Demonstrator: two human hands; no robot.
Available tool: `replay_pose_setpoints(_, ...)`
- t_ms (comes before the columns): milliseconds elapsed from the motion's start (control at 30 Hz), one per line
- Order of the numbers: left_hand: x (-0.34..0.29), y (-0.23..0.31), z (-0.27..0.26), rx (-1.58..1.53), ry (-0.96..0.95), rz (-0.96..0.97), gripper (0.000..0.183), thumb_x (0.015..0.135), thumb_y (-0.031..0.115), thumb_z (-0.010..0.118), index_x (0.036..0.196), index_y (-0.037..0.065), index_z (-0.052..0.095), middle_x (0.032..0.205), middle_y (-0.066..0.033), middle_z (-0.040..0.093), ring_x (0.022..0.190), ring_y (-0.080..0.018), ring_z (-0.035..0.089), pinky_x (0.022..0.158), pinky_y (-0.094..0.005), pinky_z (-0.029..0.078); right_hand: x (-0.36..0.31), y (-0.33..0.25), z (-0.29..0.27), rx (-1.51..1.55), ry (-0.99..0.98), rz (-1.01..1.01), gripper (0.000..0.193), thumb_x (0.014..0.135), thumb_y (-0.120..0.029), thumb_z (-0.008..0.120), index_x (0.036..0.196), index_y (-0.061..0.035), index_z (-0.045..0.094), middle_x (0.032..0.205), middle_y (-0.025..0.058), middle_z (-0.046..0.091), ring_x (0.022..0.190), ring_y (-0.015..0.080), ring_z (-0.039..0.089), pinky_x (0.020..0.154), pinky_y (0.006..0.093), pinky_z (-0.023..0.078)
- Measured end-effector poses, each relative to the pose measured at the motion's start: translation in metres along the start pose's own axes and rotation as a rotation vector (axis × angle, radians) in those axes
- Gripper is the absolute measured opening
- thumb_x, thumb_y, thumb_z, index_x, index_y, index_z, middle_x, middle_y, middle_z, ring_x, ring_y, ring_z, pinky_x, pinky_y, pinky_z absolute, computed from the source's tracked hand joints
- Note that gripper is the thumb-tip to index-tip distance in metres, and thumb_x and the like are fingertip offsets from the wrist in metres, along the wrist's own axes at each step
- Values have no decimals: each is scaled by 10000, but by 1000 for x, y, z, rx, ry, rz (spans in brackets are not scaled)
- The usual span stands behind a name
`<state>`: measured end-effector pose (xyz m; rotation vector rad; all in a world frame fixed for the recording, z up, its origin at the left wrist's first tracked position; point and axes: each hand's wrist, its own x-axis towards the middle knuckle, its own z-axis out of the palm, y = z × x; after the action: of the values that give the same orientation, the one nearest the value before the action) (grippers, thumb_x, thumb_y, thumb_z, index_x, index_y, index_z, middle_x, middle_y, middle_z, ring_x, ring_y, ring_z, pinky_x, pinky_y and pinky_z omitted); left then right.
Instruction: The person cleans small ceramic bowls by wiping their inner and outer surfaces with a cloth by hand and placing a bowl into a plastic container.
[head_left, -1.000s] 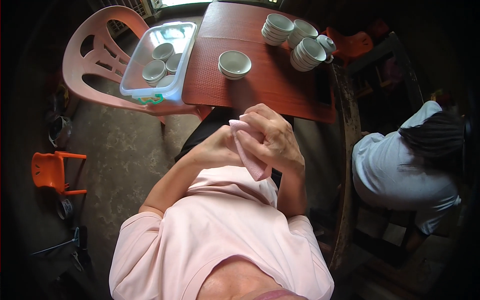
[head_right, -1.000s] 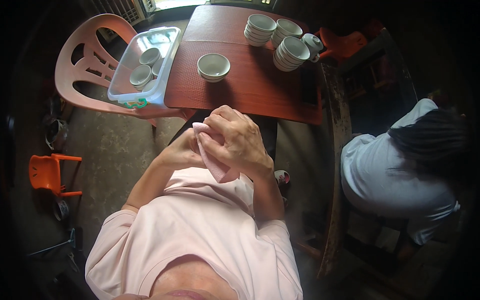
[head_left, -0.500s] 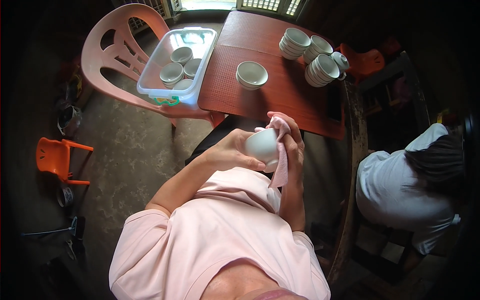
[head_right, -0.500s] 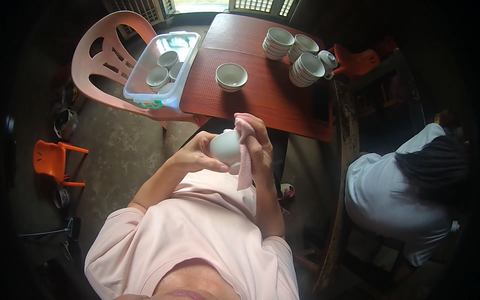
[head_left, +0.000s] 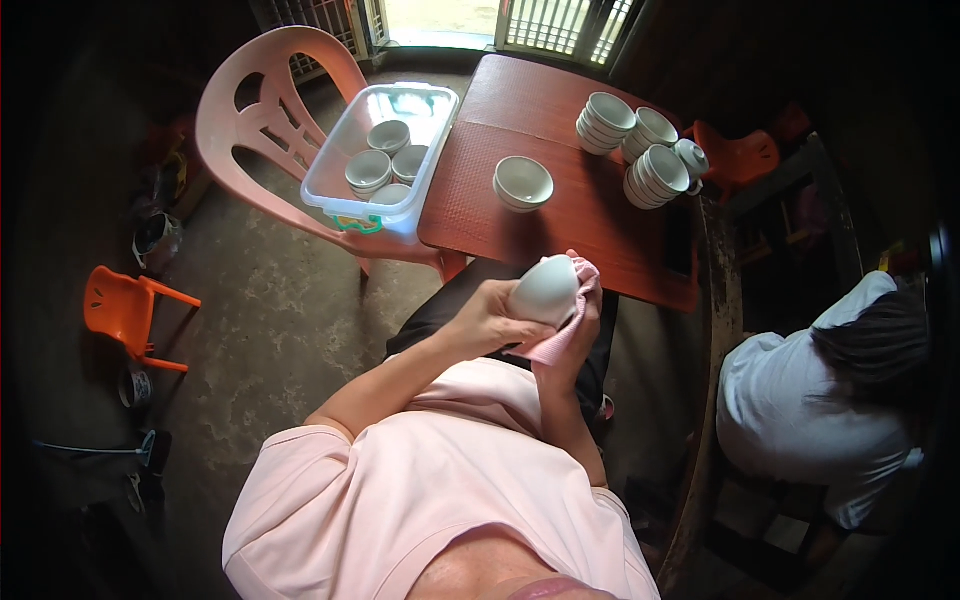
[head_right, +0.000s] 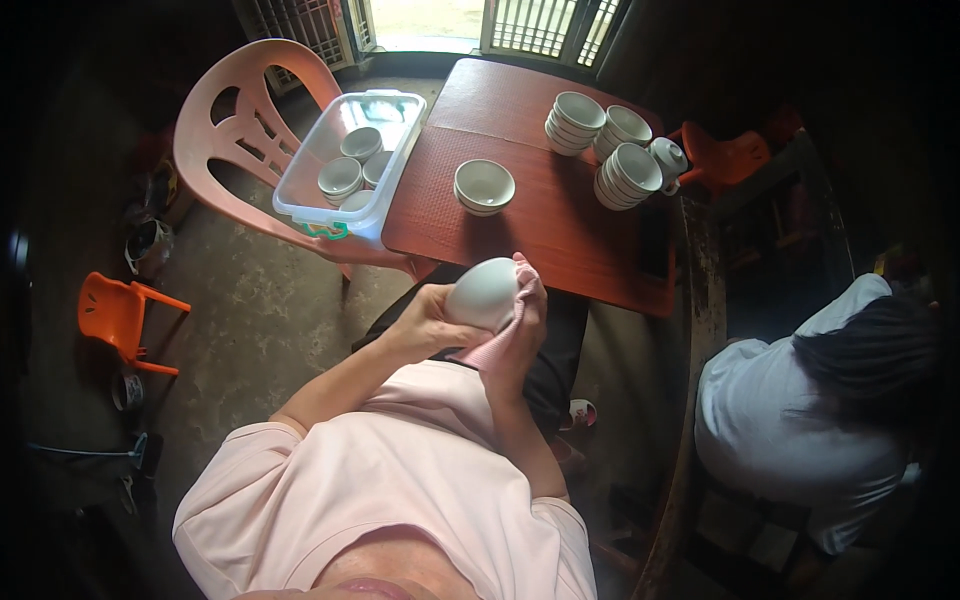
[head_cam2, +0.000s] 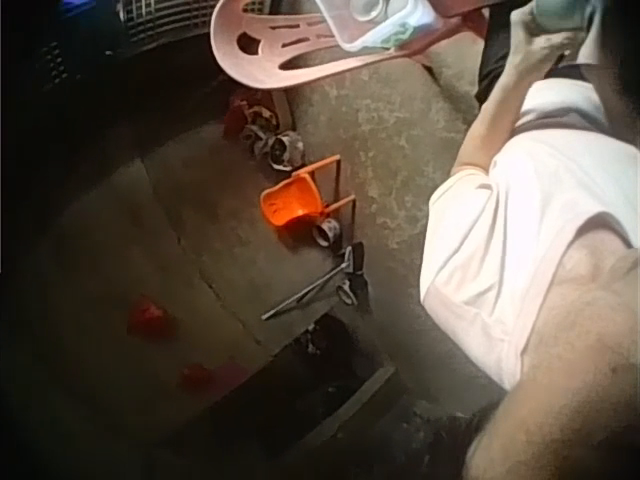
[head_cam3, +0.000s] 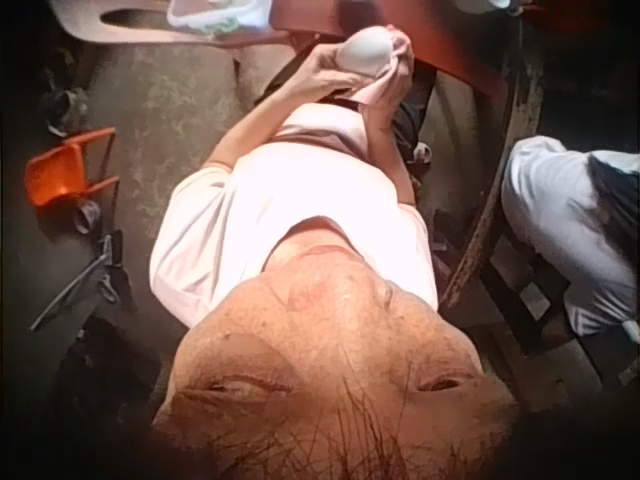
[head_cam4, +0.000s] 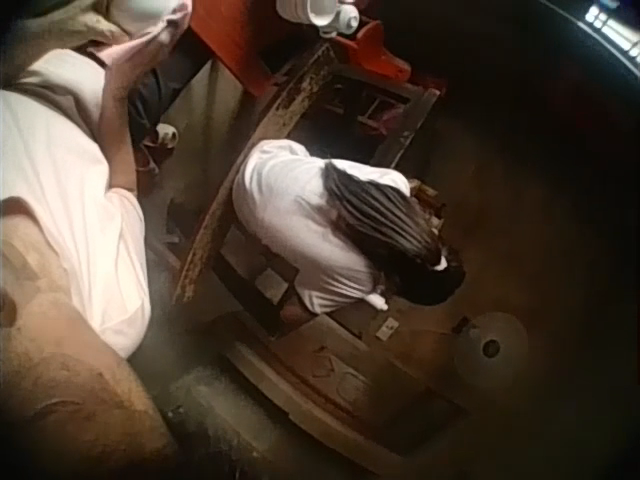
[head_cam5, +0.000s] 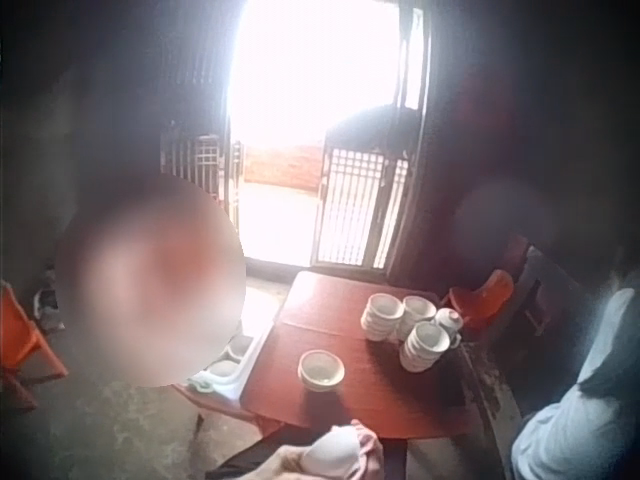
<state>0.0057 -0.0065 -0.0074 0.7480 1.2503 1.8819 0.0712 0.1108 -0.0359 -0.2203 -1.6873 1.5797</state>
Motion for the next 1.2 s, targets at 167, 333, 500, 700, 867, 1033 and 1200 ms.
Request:
replay_pose_setpoints(167,-3,21,-8,-227,-138,-205,335,775,101,739,1049,-37,602,988,-69,647,916,-145,622,869,-299,494,33,-37,-16,139,-357,254,314,875,-133,442,1086,-18,645,1166,152,583,1098,213,544,936,335,418)
replay_pose_setpoints(333,-5,6,-15,-780,-154,-174,395,822,121,686,1155,-27,536,1087,-119,619,997,-216,624,904,-350,503,28,-41,-5,145,-258,38,306,881,-112,459,1133,-29,610,1185,164,566,1121,255,542,947,352,425)
replay_pose_setpoints(500,2,-7,-24,-1025,-118,-132,566,837,149,660,1298,-35,388,1229,-186,529,1161,-311,524,1030,-454,396,-16,-11,26,-262,82,-491,415,990,-336,307,1276,-70,444,1403,242,269,1271,400,356,997,494,349)
replay_pose_setpoints(700,-6,-14,-38,-1289,-351,-158,595,850,184,637,1316,-39,341,1251,-218,497,1155,-362,523,947,-520,463,34,-87,7,-285,-406,-214,304,866,-205,531,1119,-53,602,1184,219,523,1034,330,570,876,404,464)
replay_pose_setpoints(867,-12,1,-14,-856,-306,-290,641,734,51,723,1285,-7,401,1161,-142,559,1095,-257,574,970,-424,447,79,-89,-16,-19,-1122,89,268,851,-193,568,1046,-41,673,1065,162,605,954,260,602,854,333,467)
replay_pose_setpoints(1033,-10,2,-9,-661,-242,-221,321,770,56,716,1059,-35,609,969,-93,650,923,-169,622,861,-319,484,60,-68,-26,463,-607,574,257,864,-138,506,937,60,653,1005,112,625,929,175,589,818,288,457)
replay_pose_setpoints(1200,-2,-4,3,-434,-119,-17,281,775,-44,673,1052,-31,625,995,-114,658,946,-177,633,884,-325,499,28,17,-7,1236,0,516,270,939,-240,489,1077,-18,559,1040,36,589,996,116,554,875,253,430)
